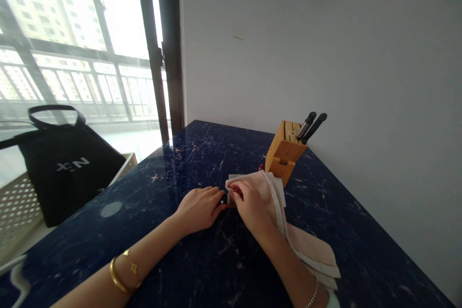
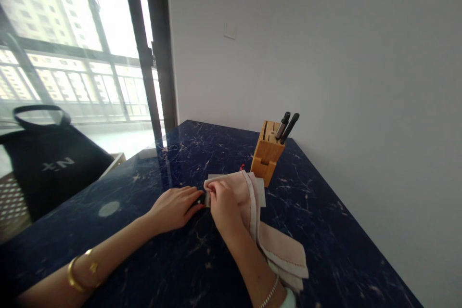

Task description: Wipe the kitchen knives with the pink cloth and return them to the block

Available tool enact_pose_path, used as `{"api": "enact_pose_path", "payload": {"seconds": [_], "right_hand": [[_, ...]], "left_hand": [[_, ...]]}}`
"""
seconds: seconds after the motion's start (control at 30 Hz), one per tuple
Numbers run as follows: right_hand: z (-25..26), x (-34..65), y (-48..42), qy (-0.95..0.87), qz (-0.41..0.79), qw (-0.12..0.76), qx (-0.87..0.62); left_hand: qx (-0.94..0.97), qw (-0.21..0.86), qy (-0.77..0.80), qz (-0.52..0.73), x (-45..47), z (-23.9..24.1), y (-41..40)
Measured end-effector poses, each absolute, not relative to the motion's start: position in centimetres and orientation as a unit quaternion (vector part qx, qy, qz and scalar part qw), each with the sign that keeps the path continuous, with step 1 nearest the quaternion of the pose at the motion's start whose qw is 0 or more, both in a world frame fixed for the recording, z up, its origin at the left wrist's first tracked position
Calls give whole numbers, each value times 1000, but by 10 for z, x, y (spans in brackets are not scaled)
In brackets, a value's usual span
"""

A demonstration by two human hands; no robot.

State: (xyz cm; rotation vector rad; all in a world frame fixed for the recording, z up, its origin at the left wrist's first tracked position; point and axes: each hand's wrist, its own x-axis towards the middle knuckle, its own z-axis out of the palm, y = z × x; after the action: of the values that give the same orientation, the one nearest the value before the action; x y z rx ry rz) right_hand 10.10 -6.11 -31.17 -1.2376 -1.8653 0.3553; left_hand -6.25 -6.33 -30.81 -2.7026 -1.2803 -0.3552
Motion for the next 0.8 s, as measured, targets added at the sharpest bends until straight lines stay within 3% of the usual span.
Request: {"api": "enact_pose_path", "payload": {"seconds": [0.27, 0.57, 0.8], "right_hand": [[-311, 131, -52, -661, 118, 439, -597], [-307, 102, -68, -753, 95, 398, -515], [-310, 127, -59, -676, 59, 437, -590]], "left_hand": [[-891, 64, -431, -126, -61, -311, -61], [-891, 68, -431, -123, -62, -309, -63], [-887, 58, -438, -134, -61, -310, -62]]}}
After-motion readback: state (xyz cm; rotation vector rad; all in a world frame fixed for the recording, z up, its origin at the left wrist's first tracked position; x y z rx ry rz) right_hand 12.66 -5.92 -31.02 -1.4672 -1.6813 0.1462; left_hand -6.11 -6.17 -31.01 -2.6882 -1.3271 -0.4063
